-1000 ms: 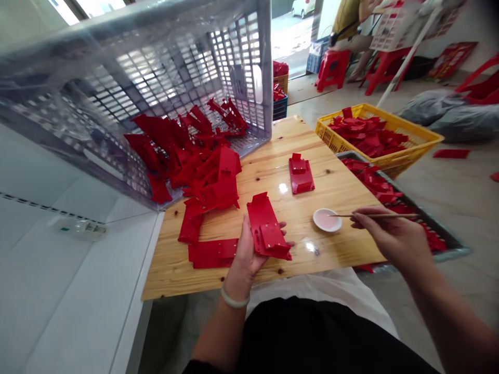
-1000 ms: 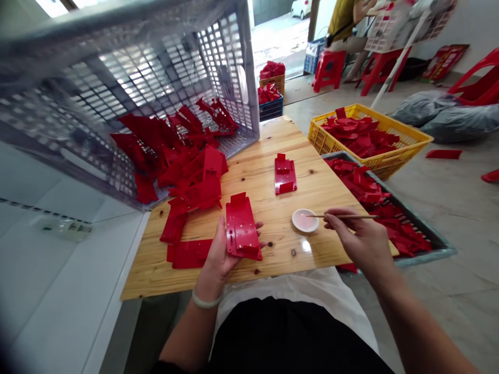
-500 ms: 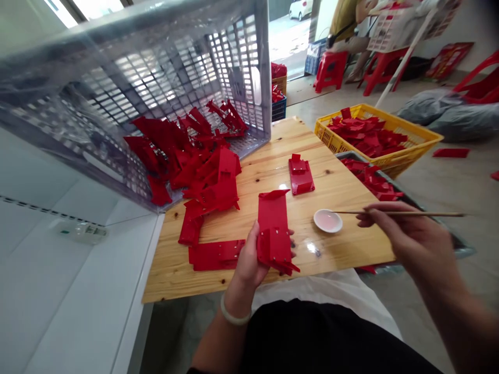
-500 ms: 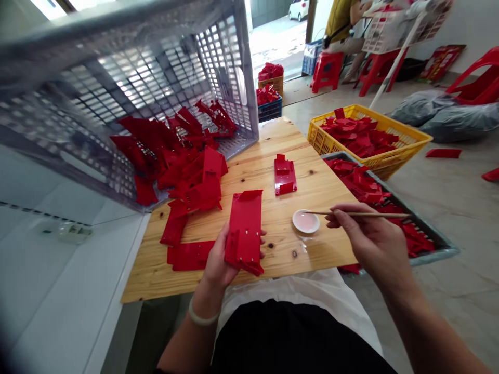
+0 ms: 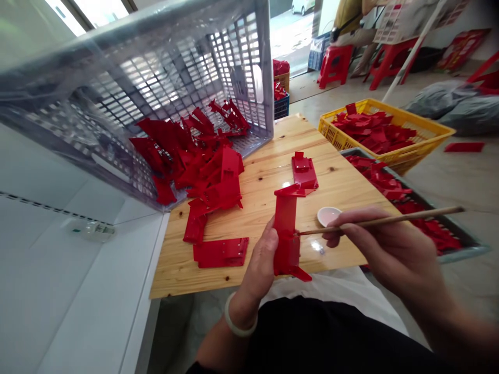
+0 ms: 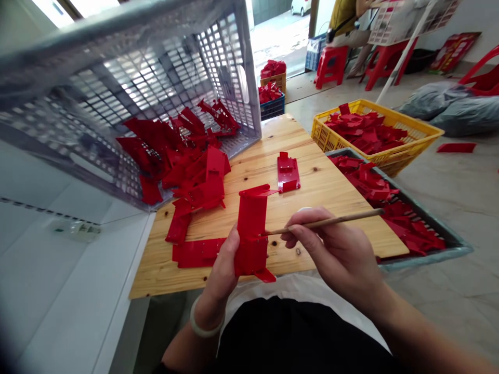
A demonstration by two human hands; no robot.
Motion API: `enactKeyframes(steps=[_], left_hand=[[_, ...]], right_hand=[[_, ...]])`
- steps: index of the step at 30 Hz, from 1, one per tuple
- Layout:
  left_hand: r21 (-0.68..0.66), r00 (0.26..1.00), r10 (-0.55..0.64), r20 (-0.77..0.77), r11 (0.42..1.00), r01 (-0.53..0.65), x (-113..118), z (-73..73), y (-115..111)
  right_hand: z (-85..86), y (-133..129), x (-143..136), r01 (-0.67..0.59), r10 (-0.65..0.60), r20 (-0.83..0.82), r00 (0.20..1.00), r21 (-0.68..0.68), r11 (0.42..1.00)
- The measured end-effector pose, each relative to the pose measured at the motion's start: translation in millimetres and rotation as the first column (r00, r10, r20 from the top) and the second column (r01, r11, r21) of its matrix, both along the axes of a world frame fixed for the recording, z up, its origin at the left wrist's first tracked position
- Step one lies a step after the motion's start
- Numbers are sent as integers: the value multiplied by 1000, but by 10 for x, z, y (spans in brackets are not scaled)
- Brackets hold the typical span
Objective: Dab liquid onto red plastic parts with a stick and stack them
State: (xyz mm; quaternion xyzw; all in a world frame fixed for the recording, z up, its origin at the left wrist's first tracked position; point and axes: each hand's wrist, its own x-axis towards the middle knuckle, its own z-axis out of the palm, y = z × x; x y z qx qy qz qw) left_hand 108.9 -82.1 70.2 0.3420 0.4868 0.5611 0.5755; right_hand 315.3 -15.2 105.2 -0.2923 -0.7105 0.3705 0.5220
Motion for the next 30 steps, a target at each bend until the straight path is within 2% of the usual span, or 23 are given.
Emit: enactKeyframes(steps=[3, 12, 15, 20, 26, 30], left_hand=[[3, 999, -11, -45, 1000, 12, 11, 17, 10], [14, 1000, 8, -1, 1000, -8, 56, -24, 14], [-23, 992, -3, 128, 1000, 6, 62, -37, 36], [-100, 922, -79, 378, 987, 126, 30, -82, 87], [-68, 871, -152, 467, 976, 207, -14, -32, 123], [-54, 853, -180, 489, 970, 236, -16, -3, 133]], right_hand=[[-8, -4, -13, -15, 14, 41, 999, 20, 1000], [-69, 25, 3, 5, -5, 62, 998, -6, 1000], [-77, 36, -10, 16, -19, -32, 999, -75, 997], [-76, 24, -56, -15, -9, -145, 989, -170, 985], [-50, -12, -71, 27, -68, -146, 987, -264, 964], [-87, 13, -52, -9, -31, -170, 985, -230, 973]])
